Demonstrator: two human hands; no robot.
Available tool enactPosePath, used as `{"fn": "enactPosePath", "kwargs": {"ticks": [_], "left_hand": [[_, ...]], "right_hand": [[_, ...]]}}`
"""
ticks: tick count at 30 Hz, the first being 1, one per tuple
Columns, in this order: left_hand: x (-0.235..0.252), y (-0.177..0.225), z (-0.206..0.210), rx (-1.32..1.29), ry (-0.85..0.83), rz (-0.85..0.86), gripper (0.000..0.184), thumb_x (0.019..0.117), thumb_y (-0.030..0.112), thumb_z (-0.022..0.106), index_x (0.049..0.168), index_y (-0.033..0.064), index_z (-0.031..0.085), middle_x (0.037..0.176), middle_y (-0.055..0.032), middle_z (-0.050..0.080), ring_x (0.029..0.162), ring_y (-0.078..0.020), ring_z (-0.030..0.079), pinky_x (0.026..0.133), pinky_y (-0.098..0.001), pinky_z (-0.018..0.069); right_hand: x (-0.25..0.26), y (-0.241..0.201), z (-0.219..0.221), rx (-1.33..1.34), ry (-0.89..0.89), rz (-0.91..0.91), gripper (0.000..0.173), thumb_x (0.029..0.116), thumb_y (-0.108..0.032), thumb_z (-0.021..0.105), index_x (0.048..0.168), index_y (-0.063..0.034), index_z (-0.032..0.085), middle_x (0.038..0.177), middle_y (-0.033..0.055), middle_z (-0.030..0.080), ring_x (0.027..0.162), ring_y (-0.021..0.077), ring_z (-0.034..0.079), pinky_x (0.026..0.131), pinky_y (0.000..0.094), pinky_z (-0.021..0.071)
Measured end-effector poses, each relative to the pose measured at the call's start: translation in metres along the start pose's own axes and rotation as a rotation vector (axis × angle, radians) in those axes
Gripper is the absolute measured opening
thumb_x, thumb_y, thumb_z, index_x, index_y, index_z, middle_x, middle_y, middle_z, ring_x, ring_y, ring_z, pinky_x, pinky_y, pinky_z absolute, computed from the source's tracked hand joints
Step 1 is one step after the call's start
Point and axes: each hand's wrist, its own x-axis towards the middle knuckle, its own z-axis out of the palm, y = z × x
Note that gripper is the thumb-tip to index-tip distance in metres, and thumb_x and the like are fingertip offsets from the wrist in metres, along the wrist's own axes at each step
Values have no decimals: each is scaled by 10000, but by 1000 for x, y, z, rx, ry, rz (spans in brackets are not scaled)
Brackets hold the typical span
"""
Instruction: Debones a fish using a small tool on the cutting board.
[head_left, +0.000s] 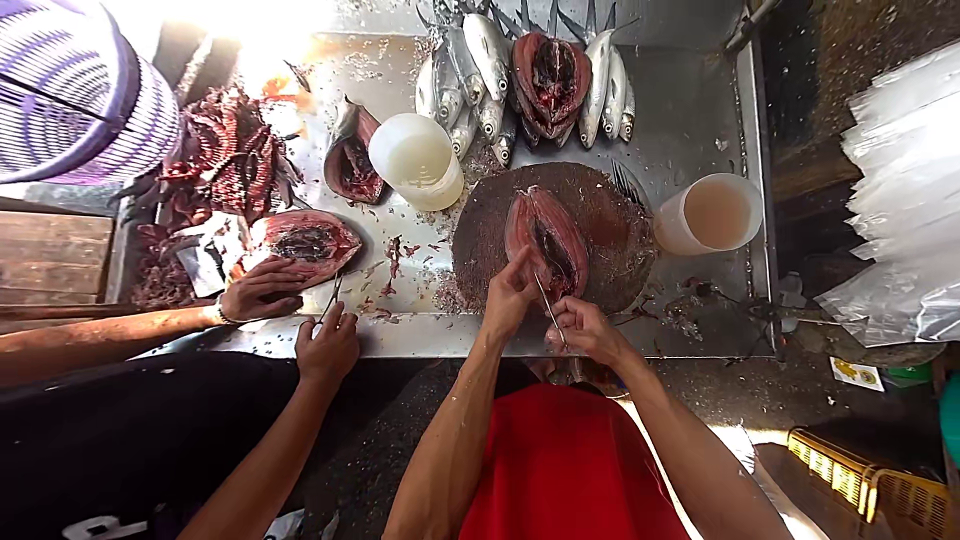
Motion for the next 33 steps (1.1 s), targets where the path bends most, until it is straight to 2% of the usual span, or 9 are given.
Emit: {"fn": "enactPosePath", "kwargs": {"ticks": [4,8,11,15,19,26,28,31,33], "left_hand": [[2,1,-4,61,-40,-24,751,875,-77,644,1557,173,453,1200,-131,708,902,-176,711,828,-368,606],[5,3,-7,100,-41,8,803,862,-87,654,1579,189,415,1193,-123,708,896,-163,701,823,-358,598],[9,-2,-5,174,-4,58,846,838,-94,646,1586,221,407,1264,-116,691,922,-182,704,807,-391,600],[9,-14,-11,114,60,52,945,792,-73,684,1609,265,349,1487,-60,566,1217,-196,642,976,-431,572],[7,-12,-9,52,18,49,892,839,-67,672,1608,249,351,1484,-84,560,1183,-202,655,969,-419,576],[5,-14,-11,2,-42,60,892,849,-54,662,1621,235,320,1405,-108,615,1055,-201,701,902,-397,602],[5,-15,-11,27,-51,58,881,862,-51,666,1618,247,326,1375,-102,636,1038,-189,703,897,-385,599],[6,-19,-13,15,-36,72,907,854,-70,651,1628,247,298,1469,-82,574,1153,-191,670,959,-392,578],[9,-17,-12,5,-26,80,931,847,-84,639,1634,257,278,1506,-69,549,1201,-193,656,983,-397,575]], "right_hand": [[15,-12,-5,24,-2,51,414,923,-268,696,1194,21,576,844,66,737,647,161,702,571,299,590],[14,-22,7,632,99,-22,281,1016,-185,540,1124,52,647,767,85,706,540,110,630,490,230,530],[0,-30,17,899,79,-167,332,993,-261,645,1159,23,685,803,90,710,558,102,630,505,222,531],[-13,-37,19,445,161,-212,358,987,-164,631,1244,76,568,868,127,731,635,174,683,557,304,583],[-12,-23,19,18,83,3,443,928,-260,688,1227,47,573,844,65,716,669,169,699,588,318,603],[10,-18,15,-17,80,66,396,940,-269,677,1188,28,595,817,65,728,623,151,687,542,288,571],[18,-22,11,89,79,93,344,965,-228,645,1183,34,601,827,79,738,610,145,677,530,276,556],[21,-28,14,597,132,21,273,1020,-184,524,1112,45,641,773,85,699,541,103,618,474,218,507],[15,-37,18,873,122,-101,300,1001,-232,603,1116,30,692,782,86,701,549,97,618,491,212,514]]}}
